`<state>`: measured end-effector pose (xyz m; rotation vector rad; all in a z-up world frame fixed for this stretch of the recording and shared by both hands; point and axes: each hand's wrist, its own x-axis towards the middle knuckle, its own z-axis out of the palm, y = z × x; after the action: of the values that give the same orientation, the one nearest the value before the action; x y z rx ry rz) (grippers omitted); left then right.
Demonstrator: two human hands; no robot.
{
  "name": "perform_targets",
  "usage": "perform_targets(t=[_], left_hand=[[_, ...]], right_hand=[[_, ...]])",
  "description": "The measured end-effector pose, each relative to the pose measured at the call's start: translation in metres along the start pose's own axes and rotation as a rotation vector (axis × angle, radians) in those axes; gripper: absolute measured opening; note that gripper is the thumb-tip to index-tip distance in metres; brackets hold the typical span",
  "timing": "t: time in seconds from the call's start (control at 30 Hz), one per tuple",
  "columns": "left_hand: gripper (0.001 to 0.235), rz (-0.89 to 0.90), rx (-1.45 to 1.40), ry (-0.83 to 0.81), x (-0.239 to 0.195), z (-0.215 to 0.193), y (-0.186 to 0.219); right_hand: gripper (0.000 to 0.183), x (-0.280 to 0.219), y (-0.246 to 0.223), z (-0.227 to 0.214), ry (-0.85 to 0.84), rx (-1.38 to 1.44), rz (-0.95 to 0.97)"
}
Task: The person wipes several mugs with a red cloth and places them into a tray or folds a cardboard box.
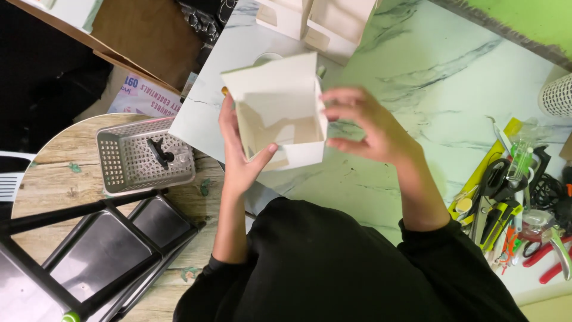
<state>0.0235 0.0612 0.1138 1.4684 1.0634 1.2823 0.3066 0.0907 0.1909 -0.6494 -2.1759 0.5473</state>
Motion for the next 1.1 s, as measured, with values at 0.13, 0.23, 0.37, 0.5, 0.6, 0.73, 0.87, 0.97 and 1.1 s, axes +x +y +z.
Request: perform_targets(t=[0.13, 0.23, 0.37, 0.5, 0.6, 0.73, 0.87, 0.97, 1.1], left_hand=[[0.111, 0.034, 0.046, 0.062, -0.025, -0.010, 0.004], [0.111, 0.023, 0.023, 0.056, -0.040, -0.008, 0.007], [0.115, -0.094, -0.054, 0.000, -0.051, 0.008, 0.008], [0.113, -0.076, -0.146, -0.104, -0.052, 0.034, 0.005], [0.109, 0.023, -0.167, -0.148, -0.044, 0.056, 0.003], [0.112, 0.011, -0.127, -0.224, -0.035, 0.077, -0.018], [0.112, 0.029, -0.076, -0.261, -0.022, 0.101, -0.035], [0.112, 0.050, -0.080, -0.246, -0.014, 0.124, -0.059], [0.113, 0.087, -0.143, -0.202, -0.005, 0.149, -0.087]], right_hand=[[0.049, -0.003, 0.048, 0.027, 0.119, 0.066, 0.273], [0.072, 0.001, 0.078, 0.048, -0.142, -0.375, 0.381], [0.084, 0.006, 0.116, 0.074, -0.241, -0.470, 0.204], [0.079, 0.016, 0.116, 0.059, -0.297, -0.316, 0.239], [0.071, 0.001, 0.130, 0.060, -0.272, -0.425, 0.310], [0.060, -0.030, 0.137, 0.041, -0.215, -0.468, 0.326], [0.051, -0.064, 0.123, 0.007, -0.144, -0.526, 0.501], [0.052, -0.104, 0.116, -0.020, -0.038, -0.576, 0.554], [0.082, -0.114, 0.081, -0.060, 0.041, -0.756, 0.730]])
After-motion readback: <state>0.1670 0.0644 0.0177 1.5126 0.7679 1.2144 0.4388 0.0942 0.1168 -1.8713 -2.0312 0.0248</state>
